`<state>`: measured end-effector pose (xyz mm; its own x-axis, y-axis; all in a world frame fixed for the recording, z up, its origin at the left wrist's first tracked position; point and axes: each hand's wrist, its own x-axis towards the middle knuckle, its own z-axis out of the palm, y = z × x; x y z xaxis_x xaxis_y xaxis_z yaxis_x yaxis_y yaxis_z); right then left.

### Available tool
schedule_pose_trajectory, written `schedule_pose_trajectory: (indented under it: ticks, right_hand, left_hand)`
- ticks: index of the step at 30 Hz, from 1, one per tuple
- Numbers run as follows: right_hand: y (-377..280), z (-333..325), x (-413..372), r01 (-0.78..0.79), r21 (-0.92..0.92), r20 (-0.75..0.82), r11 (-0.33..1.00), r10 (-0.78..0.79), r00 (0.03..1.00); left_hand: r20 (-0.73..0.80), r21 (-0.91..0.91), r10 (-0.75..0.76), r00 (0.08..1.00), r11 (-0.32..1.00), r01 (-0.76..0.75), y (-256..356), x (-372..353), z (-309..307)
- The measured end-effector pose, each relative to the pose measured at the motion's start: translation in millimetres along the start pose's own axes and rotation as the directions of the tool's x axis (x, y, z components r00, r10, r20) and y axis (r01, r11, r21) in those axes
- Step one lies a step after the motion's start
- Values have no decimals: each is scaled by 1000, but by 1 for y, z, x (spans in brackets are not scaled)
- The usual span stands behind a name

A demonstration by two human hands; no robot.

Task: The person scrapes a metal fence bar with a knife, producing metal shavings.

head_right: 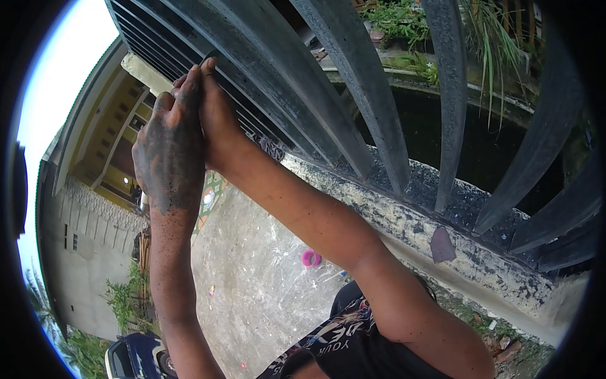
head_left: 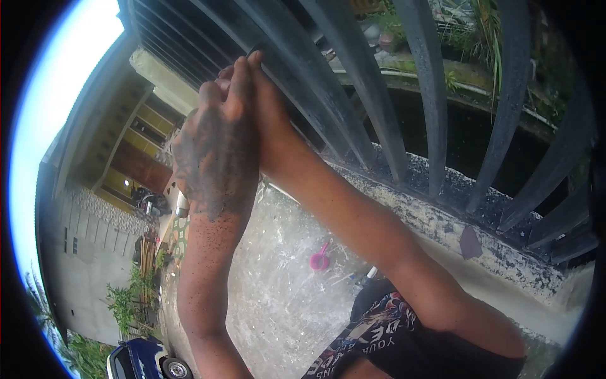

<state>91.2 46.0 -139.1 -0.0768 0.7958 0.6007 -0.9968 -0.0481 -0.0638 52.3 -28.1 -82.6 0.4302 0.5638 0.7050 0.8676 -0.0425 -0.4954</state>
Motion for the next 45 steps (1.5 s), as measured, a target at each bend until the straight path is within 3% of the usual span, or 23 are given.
schedule_pose_trajectory:
  ticks: [2,6,7,10,12,13,17,18,20,22,23,26,27,30,32,36,40,41,44,45]
  right_hand:
    - [1,-2,9,-2,112,95,994,-9,995]
    - [-6,5,7,-25,53,49,998,22,999]
    - [-4,-3,5,-11,8,106,1000,11,994]
    - [-4,-2,0,-38,122,65,992,30,997]
    - [-9,8,4,-32,100,40,994,28,999]
    - [-7,7,14,-16,93,77,996,9,997]
    - [-7,1,1,-43,78,85,996,36,996]
    - [-7,1,-3,-32,88,78,996,25,997]
    - [-9,1,-2,-40,98,37,994,37,999]
    - [-10,8,8,-15,81,29,997,13,1000]
    - [-10,12,12,12,62,33,998,-14,999]
    - [-6,0,4,-13,69,94,998,6,996]
    - [-7,0,-1,-21,32,14,999,21,1000]
    - [-9,2,1,-20,43,51,999,18,999]
    - [-9,4,6,-8,12,58,1000,7,998]
    - [-10,3,-5,-8,-70,39,998,11,999]
    - [-11,5,2,-10,-22,34,1000,10,999]
    - [-12,8,4,2,-22,25,1000,-1,1000]
    - [-13,5,2,-15,-42,16,999,16,1000]
    - [-13,1,-2,-28,61,74,998,23,997]
  left_hand:
    - [30,19,-7,1000,1000,6,-1,-4,3]
    - [10,25,6,1000,1000,-7,8,-3,-3]
    - [8,26,10,1000,1000,-11,11,-9,1]
    - [7,66,-3,1000,998,2,15,-7,-4]
    - [7,109,8,1000,994,-8,12,-1,-9]
    - [-83,84,59,995,995,-52,6,1,-5]
    - [-13,211,11,1000,977,-8,12,-11,3]
    - [-50,138,40,998,990,-32,14,-14,2]
    - [16,176,22,1000,984,-25,14,-8,0]
    - [-77,91,101,992,991,-94,5,1,-2]
    - [-33,21,40,999,999,-39,0,3,3]
    - [48,48,-26,998,999,24,15,-7,-9]
    - [34,4,-33,999,999,33,16,-11,-4]
    - [16,76,57,998,995,-58,7,-6,-1]
    - [45,-29,-5,999,1000,7,11,-4,-8]
    - [-37,75,63,997,995,-60,12,-13,-2]
    - [49,-23,33,998,999,-31,-2,-4,5]
    - [-6,8,46,999,999,-45,-1,-2,5]
    - [44,16,19,999,1000,-20,7,-4,1]
    - [38,-21,2,999,1000,-1,9,-7,3]
